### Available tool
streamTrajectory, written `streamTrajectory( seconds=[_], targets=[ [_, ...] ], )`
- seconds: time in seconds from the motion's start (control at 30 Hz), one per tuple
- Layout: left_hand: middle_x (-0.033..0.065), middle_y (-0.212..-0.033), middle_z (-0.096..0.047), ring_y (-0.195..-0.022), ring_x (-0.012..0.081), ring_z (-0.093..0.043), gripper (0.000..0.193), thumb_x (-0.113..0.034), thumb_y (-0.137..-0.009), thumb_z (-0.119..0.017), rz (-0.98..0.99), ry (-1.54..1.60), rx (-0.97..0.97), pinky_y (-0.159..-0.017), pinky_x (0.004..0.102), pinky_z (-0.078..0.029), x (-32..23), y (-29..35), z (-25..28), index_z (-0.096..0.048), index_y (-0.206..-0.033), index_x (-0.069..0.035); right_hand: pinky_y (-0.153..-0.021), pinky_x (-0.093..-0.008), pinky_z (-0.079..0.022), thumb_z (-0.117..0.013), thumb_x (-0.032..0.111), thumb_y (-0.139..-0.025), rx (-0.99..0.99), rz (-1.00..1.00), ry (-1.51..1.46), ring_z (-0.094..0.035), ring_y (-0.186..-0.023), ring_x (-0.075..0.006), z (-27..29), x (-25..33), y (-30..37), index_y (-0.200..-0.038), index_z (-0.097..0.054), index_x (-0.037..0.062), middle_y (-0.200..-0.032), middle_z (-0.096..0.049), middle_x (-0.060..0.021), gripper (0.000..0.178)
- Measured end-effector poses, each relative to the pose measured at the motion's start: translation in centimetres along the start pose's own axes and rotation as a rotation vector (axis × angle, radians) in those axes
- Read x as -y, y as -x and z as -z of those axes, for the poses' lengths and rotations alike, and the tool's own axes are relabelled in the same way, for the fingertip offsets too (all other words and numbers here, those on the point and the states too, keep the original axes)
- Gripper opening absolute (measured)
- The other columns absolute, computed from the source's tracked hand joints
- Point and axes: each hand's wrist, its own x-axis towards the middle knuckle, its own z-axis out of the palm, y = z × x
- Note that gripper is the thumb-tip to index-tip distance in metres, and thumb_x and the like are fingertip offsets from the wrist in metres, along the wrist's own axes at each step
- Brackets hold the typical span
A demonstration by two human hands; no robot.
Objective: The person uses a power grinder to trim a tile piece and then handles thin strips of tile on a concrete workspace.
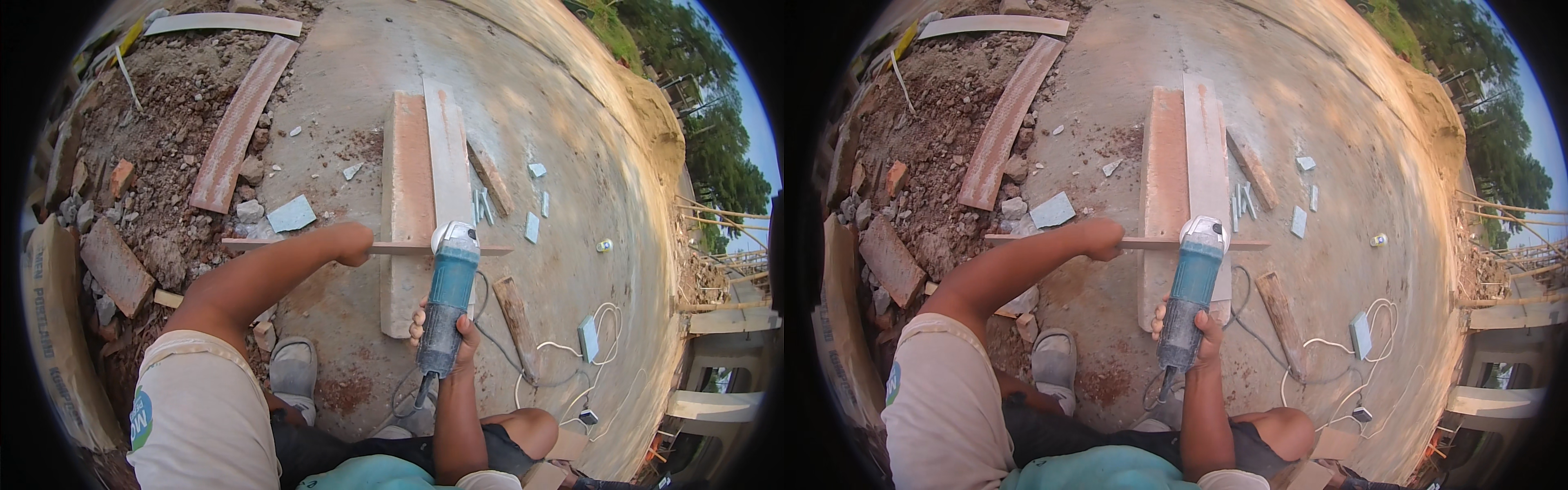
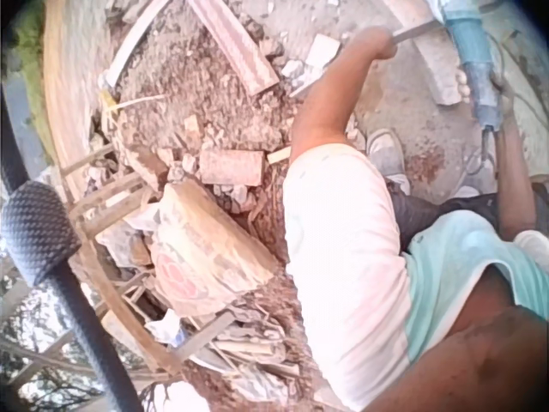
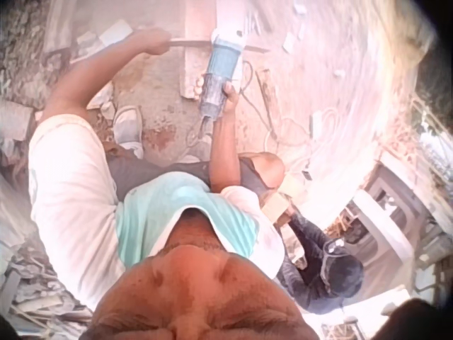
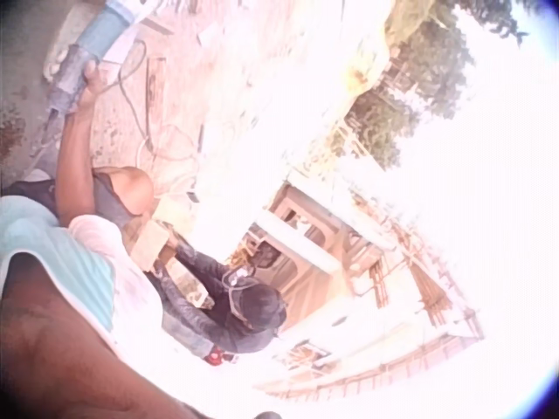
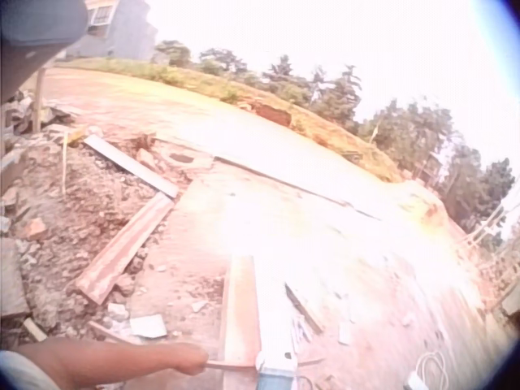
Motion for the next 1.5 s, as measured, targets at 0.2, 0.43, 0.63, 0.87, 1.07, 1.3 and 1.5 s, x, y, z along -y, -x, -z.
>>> streamTrajectory(
  seconds=[0.2,0.43,0.63,0.87,1.07,1.3,1.5],
  targets=[
    [0.0238,-0.083,-0.066,-0.084,0.0394,-0.065,0.026,-0.023,-0.078,-0.063,-0.007,-0.001,-0.017,-0.075,0.0461,-0.052,-0.4,0.3,0.3,-0.069,-0.081,0.003,-0.074,-0.0428,-0.056,-0.071,0.038,-0.079,0.004,-0.012,0.017,-0.064,-0.087,-0.0336,0.2,-0.4,-0.3,-0.122,-0.046,-0.0088,-0.1,-0.059,-0.0224,0.068],
    [0.024,-0.084,-0.067,-0.085,0.0386,-0.065,0.025,-0.021,-0.077,-0.061,0.01,-0.024,-0.003,-0.076,0.0448,-0.052,-0.2,-0.1,-0.2,-0.07,-0.082,0.002,-0.071,-0.0417,-0.056,-0.072,0.041,-0.077,-0.044,-0.028,0.093,-0.064,-0.082,-0.0316,-0.2,-1.0,-0.4,-0.121,-0.047,-0.0084,-0.097,-0.06,-0.0205,0.071],
    [0.0231,-0.088,-0.067,-0.087,0.0372,-0.066,0.023,-0.017,-0.076,-0.06,0.028,-0.035,0.026,-0.077,0.0433,-0.053,-0.6,0.1,0.3,-0.071,-0.086,0.001,-0.069,-0.0413,-0.056,-0.073,0.042,-0.076,-0.083,-0.042,0.129,-0.065,-0.081,-0.0317,0.1,-1.2,-0.3,-0.12,-0.048,-0.009,-0.096,-0.06,-0.0209,0.071],
    [0.0236,-0.084,-0.067,-0.084,0.0392,-0.065,0.028,-0.024,-0.078,-0.064,0.025,-0.01,-0.004,-0.076,0.0445,-0.053,-0.1,-0.1,-0.1,-0.069,-0.083,0.003,-0.07,-0.0419,-0.057,-0.072,0.041,-0.077,-0.103,-0.036,0.123,-0.065,-0.083,-0.0323,0.0,-0.9,-0.3,-0.12,-0.047,-0.0091,-0.097,-0.06,-0.0212,0.071],
    [0.024,-0.083,-0.066,-0.083,0.0391,-0.065,0.029,-0.025,-0.078,-0.064,0.0,-0.026,0.001,-0.076,0.0451,-0.052,0.0,-0.3,-0.2,-0.068,-0.082,0.004,-0.071,-0.041,-0.056,-0.071,0.042,-0.078,-0.077,0.015,0.112,-0.064,-0.083,-0.0316,0.6,0.1,0.1,-0.121,-0.046,-0.0089,-0.098,-0.059,-0.021,0.071],
    [0.0242,-0.083,-0.066,-0.083,0.0397,-0.065,0.03,-0.026,-0.079,-0.064,0.002,-0.031,0.001,-0.076,0.0453,-0.052,0.1,-0.4,-0.2,-0.068,-0.081,0.003,-0.07,-0.0402,-0.055,-0.07,0.046,-0.077,-0.096,0.083,0.122,-0.062,-0.083,-0.0294,1.4,1.4,0.5,-0.121,-0.044,-0.0078,-0.097,-0.057,-0.019,0.074],
    [0.0246,-0.082,-0.066,-0.083,0.0399,-0.065,0.031,-0.027,-0.079,-0.064,0.008,-0.015,-0.007,-0.076,0.0454,-0.052,0.2,-0.2,-0.1,-0.068,-0.081,0.003,-0.07,-0.0395,-0.053,-0.07,0.049,-0.077,-0.139,0.136,0.141,-0.06,-0.082,-0.0279,1.9,2.8,1.0,-0.121,-0.044,-0.0073,-0.097,-0.055,-0.0179,0.076]
  ],
)
